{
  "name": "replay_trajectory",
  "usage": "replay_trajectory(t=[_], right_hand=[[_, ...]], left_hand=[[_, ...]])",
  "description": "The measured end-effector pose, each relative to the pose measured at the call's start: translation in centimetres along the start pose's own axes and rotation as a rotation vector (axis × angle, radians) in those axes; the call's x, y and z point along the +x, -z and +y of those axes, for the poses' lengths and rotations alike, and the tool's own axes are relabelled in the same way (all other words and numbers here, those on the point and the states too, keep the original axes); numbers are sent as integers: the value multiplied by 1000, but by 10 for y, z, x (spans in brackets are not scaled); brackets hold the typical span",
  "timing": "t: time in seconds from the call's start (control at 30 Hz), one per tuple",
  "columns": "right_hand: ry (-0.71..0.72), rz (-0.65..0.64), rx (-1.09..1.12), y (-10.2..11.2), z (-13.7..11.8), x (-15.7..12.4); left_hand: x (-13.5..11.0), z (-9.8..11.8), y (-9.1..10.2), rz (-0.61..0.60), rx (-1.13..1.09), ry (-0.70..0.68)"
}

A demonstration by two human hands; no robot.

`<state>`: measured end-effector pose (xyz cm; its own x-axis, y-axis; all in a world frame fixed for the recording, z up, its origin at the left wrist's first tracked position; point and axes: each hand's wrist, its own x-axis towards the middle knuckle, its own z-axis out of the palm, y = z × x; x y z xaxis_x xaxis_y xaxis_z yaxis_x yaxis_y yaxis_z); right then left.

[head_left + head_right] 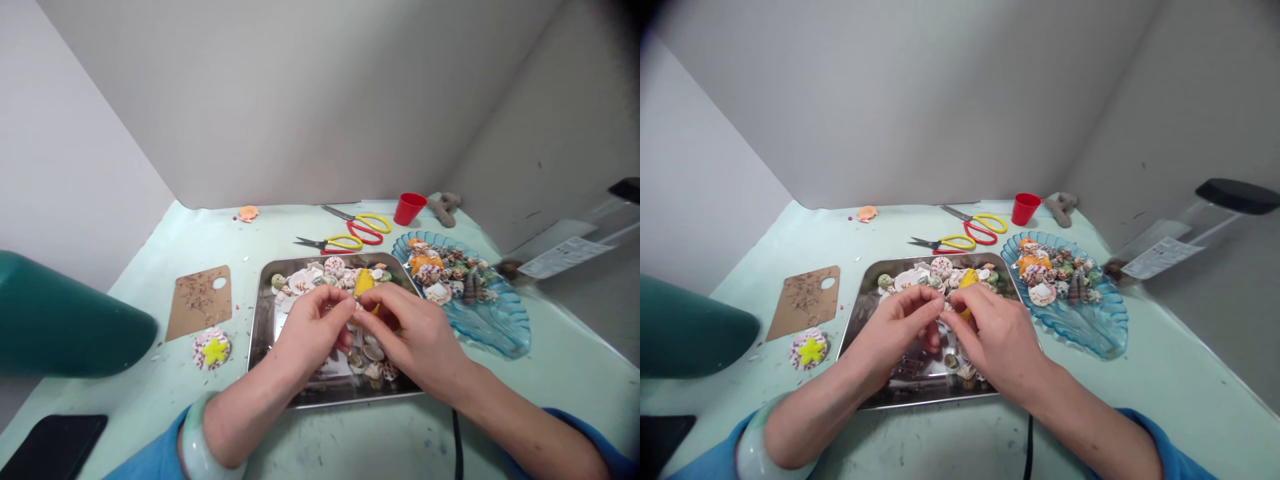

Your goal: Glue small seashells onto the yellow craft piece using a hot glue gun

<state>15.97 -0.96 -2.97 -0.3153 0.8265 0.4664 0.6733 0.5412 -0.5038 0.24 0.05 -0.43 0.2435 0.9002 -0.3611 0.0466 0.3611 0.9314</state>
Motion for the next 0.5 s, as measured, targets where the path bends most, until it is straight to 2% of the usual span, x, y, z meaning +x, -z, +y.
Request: replay_trajectory(t=[0.5], right_hand=[[22,-17,-66,1,0,0]], left_hand=[[2,-3,0,-39,28,-17]])
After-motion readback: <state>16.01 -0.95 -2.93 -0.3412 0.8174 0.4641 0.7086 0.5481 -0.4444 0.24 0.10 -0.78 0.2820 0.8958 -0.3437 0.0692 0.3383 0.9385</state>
